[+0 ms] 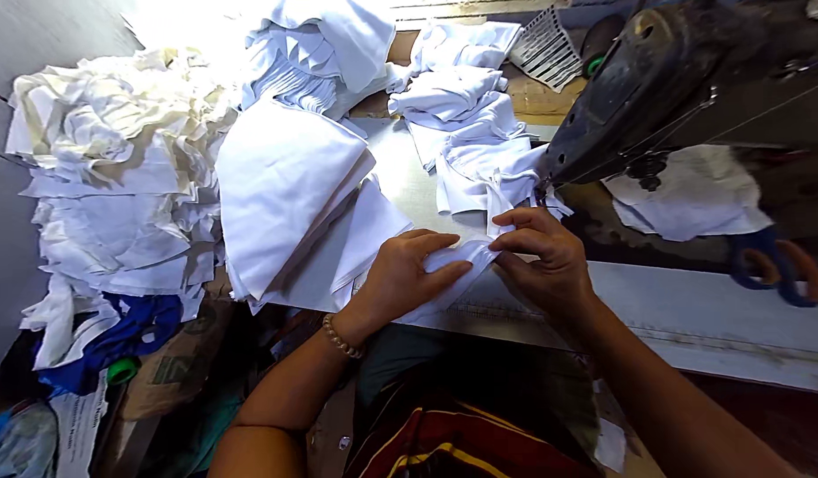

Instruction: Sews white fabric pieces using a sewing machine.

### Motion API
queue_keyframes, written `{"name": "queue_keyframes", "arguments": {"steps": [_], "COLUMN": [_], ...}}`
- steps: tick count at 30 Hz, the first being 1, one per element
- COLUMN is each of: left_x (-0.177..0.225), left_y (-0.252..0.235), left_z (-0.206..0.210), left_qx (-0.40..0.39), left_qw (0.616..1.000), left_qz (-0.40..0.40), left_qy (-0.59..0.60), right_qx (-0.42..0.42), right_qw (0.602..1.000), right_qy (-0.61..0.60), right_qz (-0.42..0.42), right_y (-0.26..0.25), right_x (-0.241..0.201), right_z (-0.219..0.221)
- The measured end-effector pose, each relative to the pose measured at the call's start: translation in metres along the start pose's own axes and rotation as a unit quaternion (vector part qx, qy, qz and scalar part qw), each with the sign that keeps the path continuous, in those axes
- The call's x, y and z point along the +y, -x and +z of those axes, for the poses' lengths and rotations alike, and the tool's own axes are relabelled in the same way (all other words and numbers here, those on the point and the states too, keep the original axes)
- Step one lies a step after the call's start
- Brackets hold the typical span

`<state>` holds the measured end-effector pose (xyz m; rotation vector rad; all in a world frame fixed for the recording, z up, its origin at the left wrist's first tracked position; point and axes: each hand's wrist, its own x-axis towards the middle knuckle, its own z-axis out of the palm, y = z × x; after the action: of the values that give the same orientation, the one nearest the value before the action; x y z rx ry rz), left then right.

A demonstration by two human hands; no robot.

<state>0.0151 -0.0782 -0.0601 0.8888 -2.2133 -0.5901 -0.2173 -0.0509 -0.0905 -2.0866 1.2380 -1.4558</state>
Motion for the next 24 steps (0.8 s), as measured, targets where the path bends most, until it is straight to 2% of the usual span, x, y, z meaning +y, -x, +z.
{"name": "queue_keyframes", "arguments": {"steps": [5, 9, 12, 15, 17, 19, 21, 24], "left_x": [0.009, 0.011, 0.022, 0.026, 0.017, 0.001, -0.018, -0.020], "left_y": [-0.002, -0.013, -0.035, -0.062, -0.080, -0.098, -0.110, -0.110], "left_z": [0.016, -0.006, -0.033, -0.045, -0.038, -0.017, 0.010, 0.028], "left_qx": [0.026, -0.025, -0.037, -0.064, -0.113, -0.208, -0.263, -0.282], "left_qw": [0.993, 0.999, 0.996, 0.991, 0.984, 0.963, 0.947, 0.938], "left_qz": [0.051, 0.001, -0.020, 0.034, 0.094, 0.151, 0.157, 0.138], "left_qy": [-0.107, -0.037, -0.078, -0.113, -0.098, -0.080, -0.098, -0.146], "right_qx": [0.013, 0.032, 0.039, 0.024, 0.016, -0.023, -0.069, -0.078], "right_qw": [0.999, 0.993, 0.976, 0.940, 0.938, 0.951, 0.958, 0.969], "right_qy": [0.026, 0.004, 0.099, 0.228, 0.251, 0.255, 0.256, 0.222], "right_qz": [-0.041, -0.112, -0.189, -0.253, -0.240, -0.171, -0.109, -0.069], "right_y": [0.004, 0.014, 0.026, 0.044, 0.059, 0.073, 0.082, 0.088], "right_x": [-0.001, 0.007, 0.000, -0.024, -0.034, -0.038, -0.038, -0.045], "right_z": [0.003, -0.009, -0.033, -0.057, -0.058, -0.054, -0.047, -0.045]}}
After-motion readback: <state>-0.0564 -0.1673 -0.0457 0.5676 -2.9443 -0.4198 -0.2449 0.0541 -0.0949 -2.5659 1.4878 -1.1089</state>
